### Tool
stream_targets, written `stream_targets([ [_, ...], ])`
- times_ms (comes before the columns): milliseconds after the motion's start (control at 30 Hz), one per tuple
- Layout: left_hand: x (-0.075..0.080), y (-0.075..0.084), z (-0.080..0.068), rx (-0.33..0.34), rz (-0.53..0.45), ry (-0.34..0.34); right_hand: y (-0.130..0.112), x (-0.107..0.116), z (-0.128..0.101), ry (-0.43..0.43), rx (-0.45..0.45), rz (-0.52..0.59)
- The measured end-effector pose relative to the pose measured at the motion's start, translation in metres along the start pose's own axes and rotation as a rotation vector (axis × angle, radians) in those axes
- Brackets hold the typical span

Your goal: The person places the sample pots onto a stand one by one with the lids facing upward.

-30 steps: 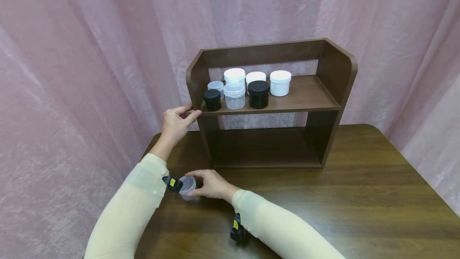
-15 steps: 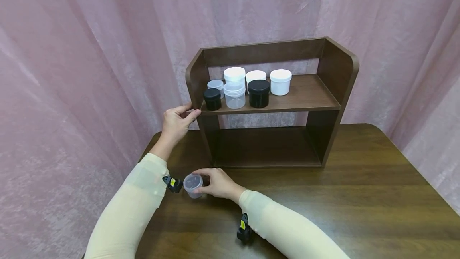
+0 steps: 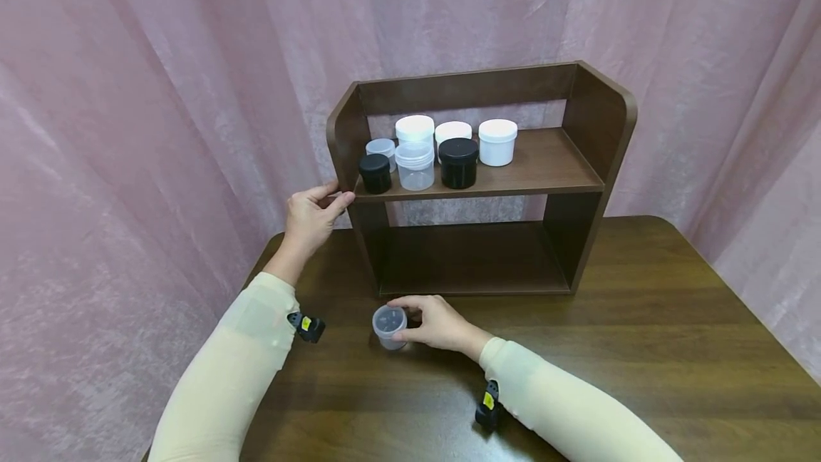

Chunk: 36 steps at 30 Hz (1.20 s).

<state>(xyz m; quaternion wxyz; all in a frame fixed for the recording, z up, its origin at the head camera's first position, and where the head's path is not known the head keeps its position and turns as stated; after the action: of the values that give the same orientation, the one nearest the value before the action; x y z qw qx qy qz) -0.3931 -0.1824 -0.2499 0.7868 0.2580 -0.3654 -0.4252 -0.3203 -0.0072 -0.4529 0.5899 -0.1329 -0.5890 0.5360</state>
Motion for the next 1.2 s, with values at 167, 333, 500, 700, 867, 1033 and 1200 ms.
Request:
stream_targets([
  [167, 0.0, 0.0, 0.0, 0.007, 0.012, 0.01, 0.011, 0.031, -0.02, 0.019, 0.002, 0.019],
  [333, 0.001, 0.002, 0.0, -0.009, 0.005, 0.021, 0.022, 0.057, -0.04, 0.052, 0.002, 0.037],
  [500, 0.0, 0.002, 0.0, -0.016, -0.003, 0.022, 0.027, 0.081, -0.06, 0.094, -0.002, 0.049],
  [700, 0.0, 0.001, 0.0, -0.005, 0.0, 0.023, 0.007, 0.107, -0.08, 0.124, 0.01, 0.051],
  [867, 0.0, 0.0, 0.0, 0.004, -0.006, 0.026, 0.002, 0.116, -0.089, 0.133, 0.018, 0.039],
  [1033, 0.002, 0.0, 0.0, 0.007, -0.008, 0.03, 0.0, 0.121, -0.092, 0.159, 0.057, 0.083],
  [1200, 0.001, 0.001, -0.001, 0.005, -0.005, 0.027, -0.004, 0.125, -0.093, 0.213, 0.084, 0.057],
])
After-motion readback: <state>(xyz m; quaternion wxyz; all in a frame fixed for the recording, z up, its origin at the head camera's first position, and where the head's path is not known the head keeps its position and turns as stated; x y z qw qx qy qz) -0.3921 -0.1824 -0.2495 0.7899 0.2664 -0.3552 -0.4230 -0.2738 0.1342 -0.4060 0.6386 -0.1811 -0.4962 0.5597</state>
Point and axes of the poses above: each hand's wrist, its own z-axis towards the middle knuckle, its own x-axis out of the back of the hand, y = z × x, the point moved 10 cm from there along z, towards the middle knuckle, and after that the axes turned 7 degrees about y, right-handed, at the moved point
